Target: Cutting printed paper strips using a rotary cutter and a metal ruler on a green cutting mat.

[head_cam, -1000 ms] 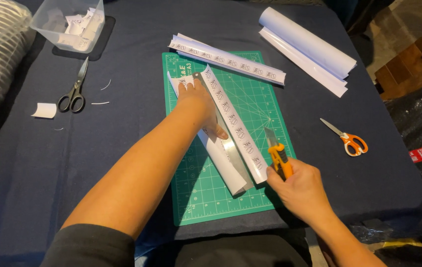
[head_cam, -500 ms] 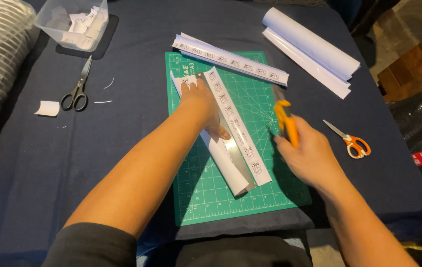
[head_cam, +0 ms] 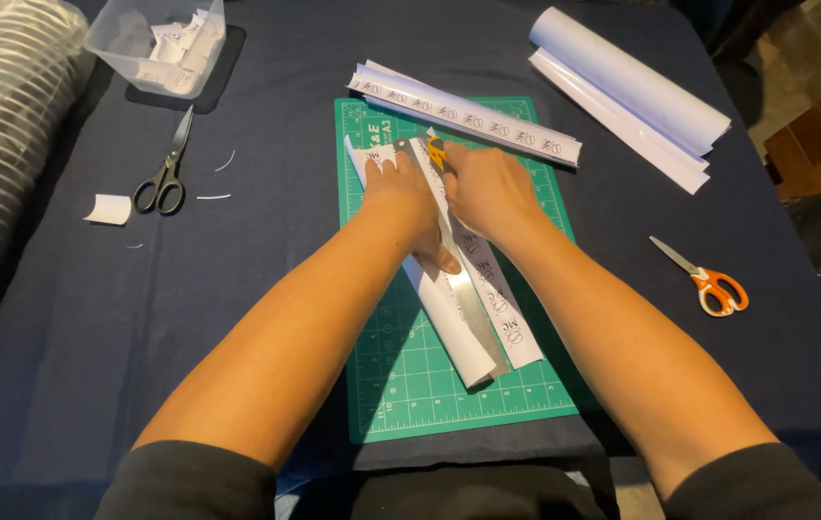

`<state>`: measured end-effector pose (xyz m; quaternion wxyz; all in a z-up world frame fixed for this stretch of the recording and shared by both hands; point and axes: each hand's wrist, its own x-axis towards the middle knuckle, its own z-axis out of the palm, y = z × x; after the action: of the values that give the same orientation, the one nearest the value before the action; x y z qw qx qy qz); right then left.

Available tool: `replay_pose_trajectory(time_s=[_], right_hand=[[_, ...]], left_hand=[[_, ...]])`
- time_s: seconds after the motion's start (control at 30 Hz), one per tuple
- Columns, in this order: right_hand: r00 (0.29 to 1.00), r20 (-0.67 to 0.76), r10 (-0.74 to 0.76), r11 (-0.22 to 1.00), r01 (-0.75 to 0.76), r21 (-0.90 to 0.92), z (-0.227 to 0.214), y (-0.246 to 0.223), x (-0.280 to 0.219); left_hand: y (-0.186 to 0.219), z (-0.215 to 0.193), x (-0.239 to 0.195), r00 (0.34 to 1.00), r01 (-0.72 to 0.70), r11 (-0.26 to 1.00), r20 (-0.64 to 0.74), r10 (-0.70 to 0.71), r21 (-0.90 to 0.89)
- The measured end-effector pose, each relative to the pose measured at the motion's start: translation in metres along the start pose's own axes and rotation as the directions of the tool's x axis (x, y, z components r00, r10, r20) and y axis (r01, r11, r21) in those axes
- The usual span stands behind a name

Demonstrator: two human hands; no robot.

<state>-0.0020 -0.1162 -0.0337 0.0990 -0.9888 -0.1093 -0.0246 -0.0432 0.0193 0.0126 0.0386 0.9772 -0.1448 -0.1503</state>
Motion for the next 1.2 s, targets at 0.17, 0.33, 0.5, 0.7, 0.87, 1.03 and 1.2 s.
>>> replay_pose_trajectory(time_s=[0.17,0.33,0.5,0.7,0.87,1.03,1.2], right_hand=[[1.0,0.022,0.006,1.0,-0.006,-0.003,-0.006,-0.007,-0.001],[1.0,0.031,-0.004,1.0,0.003,0.006,-0.004,-0.01,0.0],[1.0,0.021,-0.02,0.999,0.021,-0.031,-0.005,-0.014,-0.003],[0.998,0.002,-0.057,0.997,0.057,-0.044,0.002,-0.014,-0.002],[0.998,0.004,-0.07,0.996,0.07,-0.059,-0.008,-0.026,-0.004],[0.996,0.005,-0.093,0.995,0.093,-0.048,-0.012,-0.029,-0.008],[0.994,0.008,-0.11,0.993,0.111,-0.051,-0.008,-0.024,-0.008]], left_hand=[[0.004,-0.01,-0.008,0.999,0.006,1.0,0.033,-0.007,0.005],[0.005,-0.012,-0.008,0.998,0.009,1.0,0.063,-0.01,0.024],[0.004,-0.01,-0.004,0.997,0.008,1.0,0.082,-0.011,0.028],[0.009,-0.023,-0.018,0.996,0.021,1.0,0.084,-0.022,0.016],[0.008,-0.024,-0.021,0.995,0.034,0.999,0.095,-0.034,0.0],[0.007,-0.018,-0.017,0.997,0.038,0.999,0.063,-0.039,0.015],[0.008,-0.017,-0.015,0.998,0.04,0.999,0.05,-0.042,0.027]])
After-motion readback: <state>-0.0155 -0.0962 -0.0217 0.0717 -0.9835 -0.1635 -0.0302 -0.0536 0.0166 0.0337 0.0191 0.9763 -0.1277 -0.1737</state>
